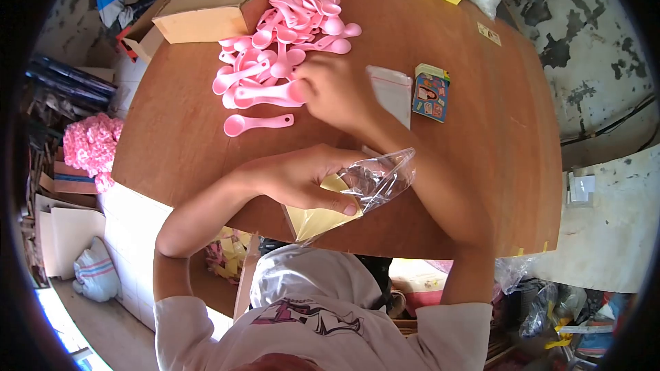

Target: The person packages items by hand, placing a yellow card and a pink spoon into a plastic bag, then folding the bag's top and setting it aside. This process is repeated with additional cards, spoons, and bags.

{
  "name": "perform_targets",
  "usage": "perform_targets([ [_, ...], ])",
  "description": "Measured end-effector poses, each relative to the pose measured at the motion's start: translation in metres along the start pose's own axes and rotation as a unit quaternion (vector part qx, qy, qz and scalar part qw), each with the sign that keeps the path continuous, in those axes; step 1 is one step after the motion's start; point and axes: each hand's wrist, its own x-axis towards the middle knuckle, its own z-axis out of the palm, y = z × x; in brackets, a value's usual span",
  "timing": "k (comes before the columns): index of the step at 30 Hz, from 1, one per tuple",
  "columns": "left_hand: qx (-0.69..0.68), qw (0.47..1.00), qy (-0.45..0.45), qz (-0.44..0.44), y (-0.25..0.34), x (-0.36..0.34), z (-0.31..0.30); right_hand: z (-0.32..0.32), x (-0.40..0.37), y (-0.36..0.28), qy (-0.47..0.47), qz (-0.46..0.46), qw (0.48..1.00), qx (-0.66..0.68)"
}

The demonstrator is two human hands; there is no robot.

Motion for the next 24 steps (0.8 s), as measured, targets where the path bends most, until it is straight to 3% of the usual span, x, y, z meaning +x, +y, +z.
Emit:
perform_targets([
  [2, 0.003, 1.0, 0.005, 0.003, 0.0, -0.001, 0.0, -0.039, -0.013, 0.003, -0.05, 0.079, 0.995, -0.032],
  [4, 0.008, 1.0, 0.01, 0.008, 0.0, -0.001, 0.001, -0.069, -0.032, 0.027, -0.157, 0.152, 0.975, -0.052],
  [8, 0.019, 0.999, 0.027, -0.014, -0.001, 0.0, 0.003, -0.088, -0.057, 0.04, -0.196, 0.252, 0.945, -0.064],
  [10, 0.033, 0.999, 0.032, -0.019, -0.002, 0.0, 0.002, -0.079, -0.061, 0.037, -0.094, 0.057, 0.987, -0.12],
  [11, 0.044, 0.998, 0.032, -0.034, -0.002, 0.0, 0.001, -0.078, -0.055, 0.027, -0.15, 0.063, 0.984, -0.076],
  [12, 0.056, 0.997, 0.033, -0.049, -0.001, -0.001, 0.0, -0.073, -0.053, 0.028, -0.146, 0.064, 0.984, -0.076],
  [14, 0.054, 0.997, 0.037, -0.045, 0.0, 0.0, -0.003, -0.063, -0.049, 0.029, -0.187, -0.075, 0.968, -0.149],
  [16, 0.051, 0.997, 0.038, -0.041, 0.0, 0.001, -0.003, -0.06, -0.046, 0.024, -0.213, -0.052, 0.96, -0.175],
  [20, 0.05, 0.995, 0.088, -0.025, -0.002, 0.002, -0.001, -0.075, -0.042, 0.022, -0.207, -0.107, 0.959, -0.163],
  [22, 0.049, 0.993, 0.106, -0.031, -0.003, 0.002, -0.001, -0.086, -0.053, 0.022, -0.074, -0.014, 0.997, -0.019],
  [23, 0.05, 0.99, 0.121, -0.043, -0.005, 0.002, -0.001, -0.094, -0.061, 0.022, -0.077, -0.015, 0.997, -0.019],
  [24, 0.052, 0.988, 0.135, -0.055, -0.007, 0.002, -0.001, -0.104, -0.07, 0.023, -0.006, 0.037, 0.999, 0.033],
])
